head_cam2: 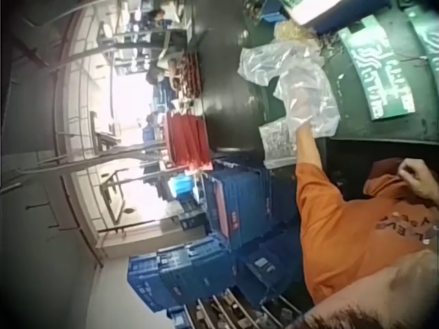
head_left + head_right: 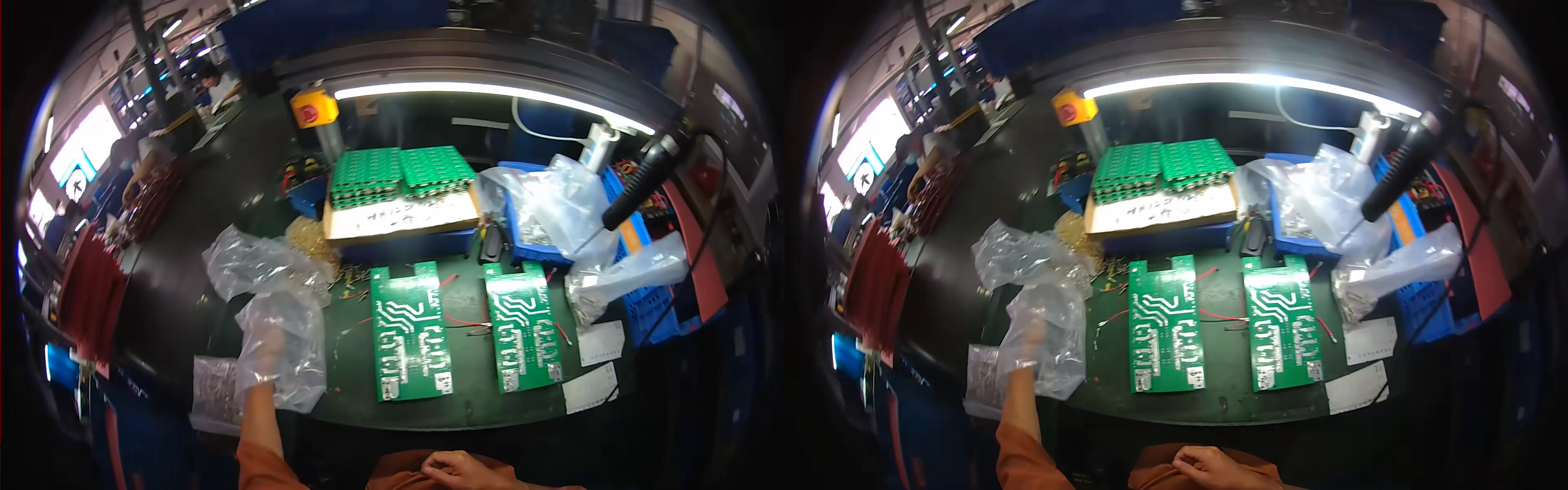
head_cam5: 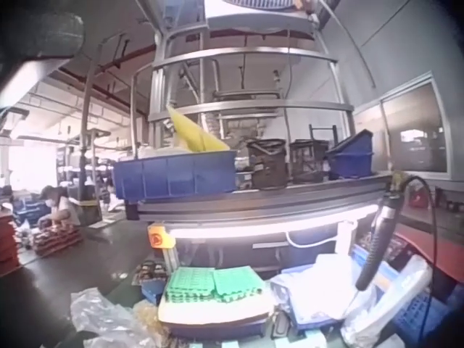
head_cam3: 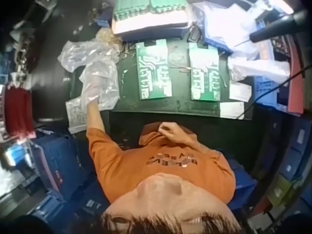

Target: Assemble electronic circuit boards by screwing components and sorting them between bins.

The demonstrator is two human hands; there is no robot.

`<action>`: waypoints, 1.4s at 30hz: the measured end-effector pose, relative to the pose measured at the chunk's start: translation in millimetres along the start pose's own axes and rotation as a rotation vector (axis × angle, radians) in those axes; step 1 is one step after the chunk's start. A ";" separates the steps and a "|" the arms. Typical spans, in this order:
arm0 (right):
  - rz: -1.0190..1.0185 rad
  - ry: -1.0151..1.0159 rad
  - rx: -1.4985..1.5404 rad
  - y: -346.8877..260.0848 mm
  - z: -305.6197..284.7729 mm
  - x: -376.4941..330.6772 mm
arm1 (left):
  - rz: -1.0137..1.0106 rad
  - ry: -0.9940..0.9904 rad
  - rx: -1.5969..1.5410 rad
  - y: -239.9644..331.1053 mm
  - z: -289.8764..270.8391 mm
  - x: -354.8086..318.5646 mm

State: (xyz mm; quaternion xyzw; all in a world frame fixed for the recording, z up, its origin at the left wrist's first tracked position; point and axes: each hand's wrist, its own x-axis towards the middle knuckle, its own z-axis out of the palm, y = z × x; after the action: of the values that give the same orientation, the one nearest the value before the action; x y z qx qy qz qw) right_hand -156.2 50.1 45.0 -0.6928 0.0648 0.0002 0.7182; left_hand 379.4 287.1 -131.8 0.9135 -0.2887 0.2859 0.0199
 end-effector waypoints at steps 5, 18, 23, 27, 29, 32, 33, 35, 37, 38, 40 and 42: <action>-0.024 0.207 -0.048 -4.0 -25.2 -24.0 | -0.128 -0.526 -0.323 145.0 -222.7 24.6; -0.849 1.395 -0.550 -197.5 -276.1 37.6 | -1.299 -0.377 -1.869 228.3 -362.0 -131.6; -0.763 1.856 -0.720 -241.7 -328.4 79.2 | -1.413 -0.805 -1.944 282.8 -356.1 -149.8; -0.884 1.792 -0.724 -251.0 -329.8 95.8 | -1.374 -0.962 -1.902 298.4 -343.5 -152.0; -0.980 1.660 -0.636 -258.4 -300.4 102.2 | -1.315 -1.060 -1.947 306.2 -342.0 -143.8; -0.892 1.586 -0.414 -243.9 -290.1 85.1 | -1.305 -1.171 -2.055 321.8 -350.2 -118.0; -0.851 1.547 -0.352 -235.9 -289.3 73.3 | -1.260 -1.171 -2.102 325.3 -351.4 -112.9; -0.779 1.460 -0.182 -224.2 -269.0 65.7 | -1.209 -1.170 -2.102 326.9 -347.8 -109.5; -0.783 1.256 -0.155 -220.2 -256.4 50.5 | -1.116 -1.166 -2.083 330.3 -347.3 -100.1; -0.785 1.200 -0.170 -215.7 -252.3 47.8 | -1.132 -1.142 -2.058 326.1 -347.9 -98.2; -0.780 1.121 -0.153 -202.2 -257.5 39.1 | -1.143 -1.086 -2.208 316.8 -342.1 -92.6; -0.749 1.080 -0.020 -204.5 -260.6 23.6 | -1.214 -0.909 -2.254 304.8 -343.5 -69.0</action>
State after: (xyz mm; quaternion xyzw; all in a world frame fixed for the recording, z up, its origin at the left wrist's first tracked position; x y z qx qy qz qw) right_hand -138.5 -219.5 238.1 -0.5779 0.1707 -0.5968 0.5299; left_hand -6.5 138.2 79.2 0.3961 0.0997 -0.4813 0.7755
